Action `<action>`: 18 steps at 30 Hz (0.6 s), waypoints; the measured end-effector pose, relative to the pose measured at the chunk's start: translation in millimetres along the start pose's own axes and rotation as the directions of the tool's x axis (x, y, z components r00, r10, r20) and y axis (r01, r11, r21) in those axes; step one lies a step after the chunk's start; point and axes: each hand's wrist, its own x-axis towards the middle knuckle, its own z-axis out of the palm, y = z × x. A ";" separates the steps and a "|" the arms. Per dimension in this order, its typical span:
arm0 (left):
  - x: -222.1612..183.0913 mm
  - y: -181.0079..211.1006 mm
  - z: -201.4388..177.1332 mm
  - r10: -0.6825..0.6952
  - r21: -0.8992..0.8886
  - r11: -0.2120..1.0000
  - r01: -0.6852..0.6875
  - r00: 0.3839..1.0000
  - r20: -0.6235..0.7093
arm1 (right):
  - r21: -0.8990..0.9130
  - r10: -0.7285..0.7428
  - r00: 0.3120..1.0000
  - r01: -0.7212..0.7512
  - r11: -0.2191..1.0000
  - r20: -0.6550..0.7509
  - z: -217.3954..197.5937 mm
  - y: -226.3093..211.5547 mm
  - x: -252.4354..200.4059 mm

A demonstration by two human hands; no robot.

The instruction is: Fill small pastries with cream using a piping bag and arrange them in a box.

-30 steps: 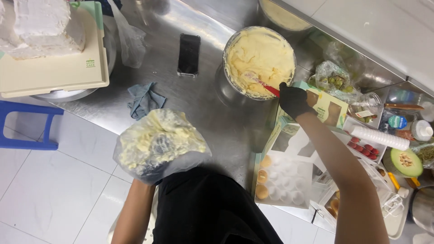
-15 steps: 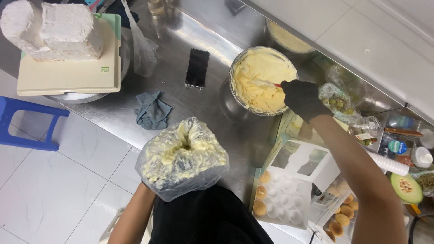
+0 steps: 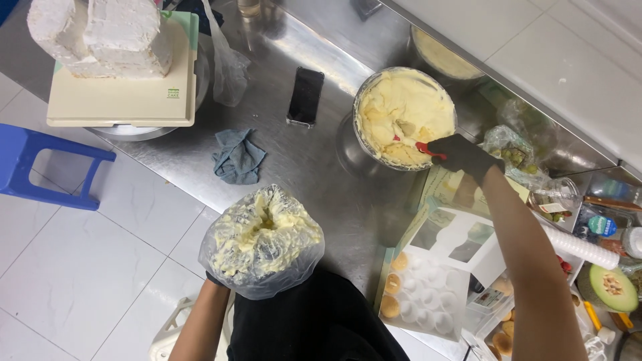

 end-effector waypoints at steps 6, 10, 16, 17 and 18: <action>-2.3 10.7 110.7 -0.087 0.057 0.994 0.089 0.996 -0.038 | 0.000 -0.131 0.974 0.134 0.991 -0.186 14.2 -47.2 -3.0; 2.0 12.3 126.5 -0.047 0.108 0.993 0.048 0.999 -0.013 | 0.731 0.290 0.948 -0.292 0.617 0.133 9.8 -52.5 -7.4; 10.1 -2.2 138.6 0.052 0.224 0.973 -0.062 0.997 0.048 | 0.008 -0.378 0.881 0.396 0.918 -0.285 22.5 -3.5 -6.5; 11.7 -5.3 140.5 0.067 0.244 0.967 -0.079 0.996 0.058 | 0.007 -0.381 0.881 0.399 0.917 -0.281 23.3 4.0 -2.0; 12.2 -7.4 142.3 0.079 0.265 0.960 -0.094 0.995 0.067 | 0.753 -0.128 0.988 0.152 0.641 -0.091 25.9 11.6 1.0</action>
